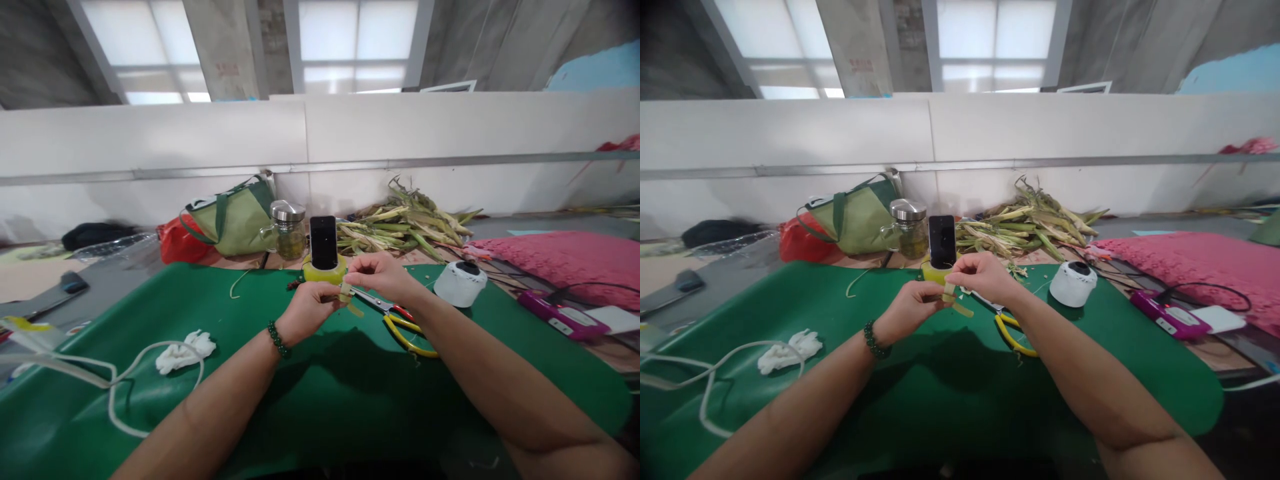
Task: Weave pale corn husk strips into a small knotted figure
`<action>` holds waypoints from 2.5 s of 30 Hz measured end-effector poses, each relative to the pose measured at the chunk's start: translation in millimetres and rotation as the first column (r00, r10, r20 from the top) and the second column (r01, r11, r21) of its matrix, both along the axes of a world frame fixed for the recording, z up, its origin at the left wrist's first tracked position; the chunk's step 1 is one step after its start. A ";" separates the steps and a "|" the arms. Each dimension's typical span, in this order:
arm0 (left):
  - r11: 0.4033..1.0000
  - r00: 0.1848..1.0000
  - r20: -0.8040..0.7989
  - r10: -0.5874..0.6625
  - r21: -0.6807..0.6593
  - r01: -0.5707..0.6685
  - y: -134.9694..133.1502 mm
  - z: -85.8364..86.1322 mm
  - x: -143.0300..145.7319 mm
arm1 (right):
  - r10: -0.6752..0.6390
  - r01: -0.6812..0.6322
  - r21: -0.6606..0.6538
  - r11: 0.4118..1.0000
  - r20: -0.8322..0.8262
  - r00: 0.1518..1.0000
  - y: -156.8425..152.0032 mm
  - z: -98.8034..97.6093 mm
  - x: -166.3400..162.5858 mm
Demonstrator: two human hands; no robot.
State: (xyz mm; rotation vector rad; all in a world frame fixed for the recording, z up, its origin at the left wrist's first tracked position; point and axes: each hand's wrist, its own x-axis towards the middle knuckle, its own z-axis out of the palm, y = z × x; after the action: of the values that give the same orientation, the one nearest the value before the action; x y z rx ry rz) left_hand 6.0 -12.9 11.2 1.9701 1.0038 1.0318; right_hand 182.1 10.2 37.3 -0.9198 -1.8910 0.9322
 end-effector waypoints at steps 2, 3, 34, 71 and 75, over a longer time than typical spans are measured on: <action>1.000 0.999 0.048 -0.017 -0.018 0.018 -0.6 1.5 0.1 | 0.001 -0.001 -0.007 1.000 -0.019 1.000 -1.4 2.2 1.2; 0.999 0.997 0.070 -0.026 -0.025 0.028 -0.7 1.9 0.1 | -0.001 0.001 -0.008 1.000 -0.026 1.000 -1.7 2.8 1.6; 0.967 0.980 0.039 -0.195 -0.161 0.198 -0.4 -9.8 1.1 | 0.182 -0.190 0.156 0.969 0.064 0.981 -3.4 5.5 10.5; 0.921 0.979 0.205 -0.005 -0.380 0.084 -0.1 5.2 0.1 | -0.037 0.038 0.017 0.999 -0.054 0.998 5.9 0.7 3.6; 0.932 0.978 0.204 -0.033 -0.346 0.104 0.6 6.2 -1.0 | 0.000 -0.009 0.074 0.997 0.118 0.993 3.1 -3.5 -3.2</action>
State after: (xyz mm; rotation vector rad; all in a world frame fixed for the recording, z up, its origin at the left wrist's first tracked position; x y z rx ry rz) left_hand 5.0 -12.3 17.4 1.5653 0.9315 0.9119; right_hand 178.9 13.3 33.8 -0.9444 -2.0148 0.8199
